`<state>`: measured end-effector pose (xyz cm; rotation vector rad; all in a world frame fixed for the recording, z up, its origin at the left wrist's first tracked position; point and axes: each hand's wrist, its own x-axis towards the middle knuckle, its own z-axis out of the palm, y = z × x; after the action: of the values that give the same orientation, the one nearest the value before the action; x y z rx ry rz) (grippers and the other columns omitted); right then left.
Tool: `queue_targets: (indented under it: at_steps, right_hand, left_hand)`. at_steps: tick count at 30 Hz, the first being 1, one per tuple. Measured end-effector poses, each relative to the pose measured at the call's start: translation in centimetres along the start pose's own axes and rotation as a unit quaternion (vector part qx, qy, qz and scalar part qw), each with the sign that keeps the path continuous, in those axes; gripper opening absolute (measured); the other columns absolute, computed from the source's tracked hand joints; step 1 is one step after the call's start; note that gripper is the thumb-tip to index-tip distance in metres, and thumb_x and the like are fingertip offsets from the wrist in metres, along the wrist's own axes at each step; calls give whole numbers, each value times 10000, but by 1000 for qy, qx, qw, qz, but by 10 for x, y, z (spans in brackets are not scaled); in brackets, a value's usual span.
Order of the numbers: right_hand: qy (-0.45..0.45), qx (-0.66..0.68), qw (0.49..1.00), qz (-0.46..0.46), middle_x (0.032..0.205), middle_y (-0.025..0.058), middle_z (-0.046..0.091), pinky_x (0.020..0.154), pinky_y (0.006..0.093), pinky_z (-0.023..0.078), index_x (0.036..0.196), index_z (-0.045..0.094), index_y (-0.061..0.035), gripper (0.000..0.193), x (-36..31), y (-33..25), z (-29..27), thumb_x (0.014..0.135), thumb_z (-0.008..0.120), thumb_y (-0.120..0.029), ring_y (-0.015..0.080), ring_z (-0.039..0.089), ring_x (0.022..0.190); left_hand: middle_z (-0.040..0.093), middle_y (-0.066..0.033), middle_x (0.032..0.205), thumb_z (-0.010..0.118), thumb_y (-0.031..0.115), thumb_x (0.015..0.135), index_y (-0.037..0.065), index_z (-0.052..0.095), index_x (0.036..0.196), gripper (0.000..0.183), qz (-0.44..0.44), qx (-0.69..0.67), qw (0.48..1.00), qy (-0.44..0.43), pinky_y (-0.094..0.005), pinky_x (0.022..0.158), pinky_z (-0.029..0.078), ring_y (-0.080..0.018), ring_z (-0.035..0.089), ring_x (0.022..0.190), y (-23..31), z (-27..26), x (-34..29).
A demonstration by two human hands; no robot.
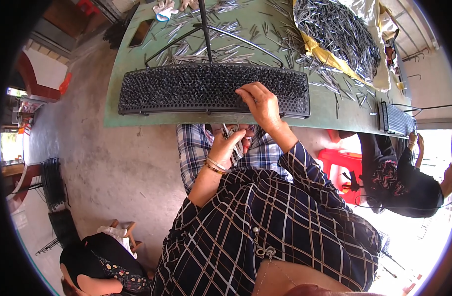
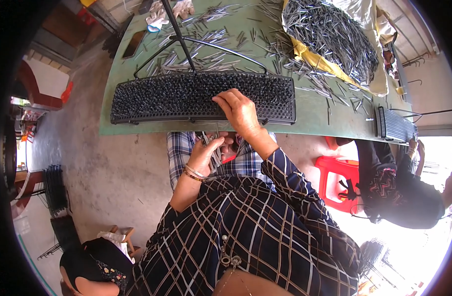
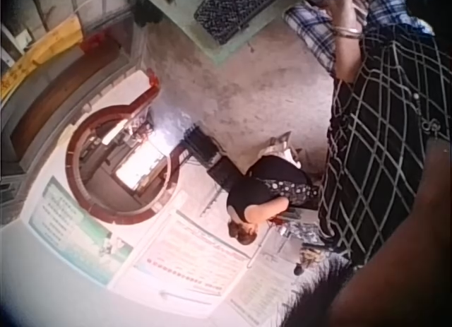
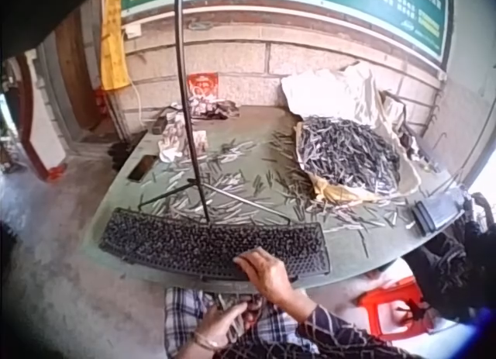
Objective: Picking up metal pins and inserting them into a black grid-like base to assemble a component.
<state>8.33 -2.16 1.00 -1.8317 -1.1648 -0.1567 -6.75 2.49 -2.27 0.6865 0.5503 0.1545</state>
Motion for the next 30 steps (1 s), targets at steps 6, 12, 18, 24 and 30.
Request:
queue_targets:
  at_steps: [6, 12, 18, 24, 30]
  right_hand:
    - [21, -19, 999, 25, 786, 83, 609, 572, 352, 494, 848, 635, -45, 96, -3, 1, -2, 797, 655, -124, 284, 616, 686]
    - [-6, -18, 999, -32, 803, 80, 609, 577, 354, 497, 866, 635, -52, 101, -5, -2, 3, 791, 659, -115, 287, 616, 693]
    - [-24, -7, 1000, -12, 859, 84, 627, 637, 319, 508, 907, 648, -35, 112, -7, -2, 1, 801, 639, -72, 251, 626, 741]
    - [-8, -8, 1000, 13, 859, 86, 631, 642, 312, 510, 909, 653, -31, 119, -10, 2, 1, 794, 644, -61, 248, 631, 740]
    - [-22, 15, 1000, 2, 850, 91, 634, 642, 314, 511, 910, 660, -34, 132, -14, 2, 7, 781, 661, -60, 238, 633, 743]
  left_hand:
    - [651, -99, 831, 578, 99, 861, 22, 589, 994, 154, 1, -4, 1000, -1, -241, 477, 490, -127, 598, 611, 1, 0, 0]
    - [647, -115, 830, 572, 83, 859, 11, 574, 1000, 158, 1, 3, 1000, -14, -236, 463, 486, -129, 593, 599, 0, 0, 2]
    - [644, -126, 825, 567, 83, 863, 6, 560, 1013, 169, -5, 16, 1000, -13, -234, 455, 480, -130, 582, 575, 1, 1, 1]
    - [644, -128, 827, 566, 85, 865, 4, 553, 1025, 179, -6, 14, 1000, -16, -234, 453, 475, -127, 577, 572, 2, 2, 1]
    - [646, -129, 829, 564, 85, 867, 3, 557, 1012, 167, -6, 11, 1000, -16, -237, 453, 475, -126, 575, 566, 0, 0, 4]
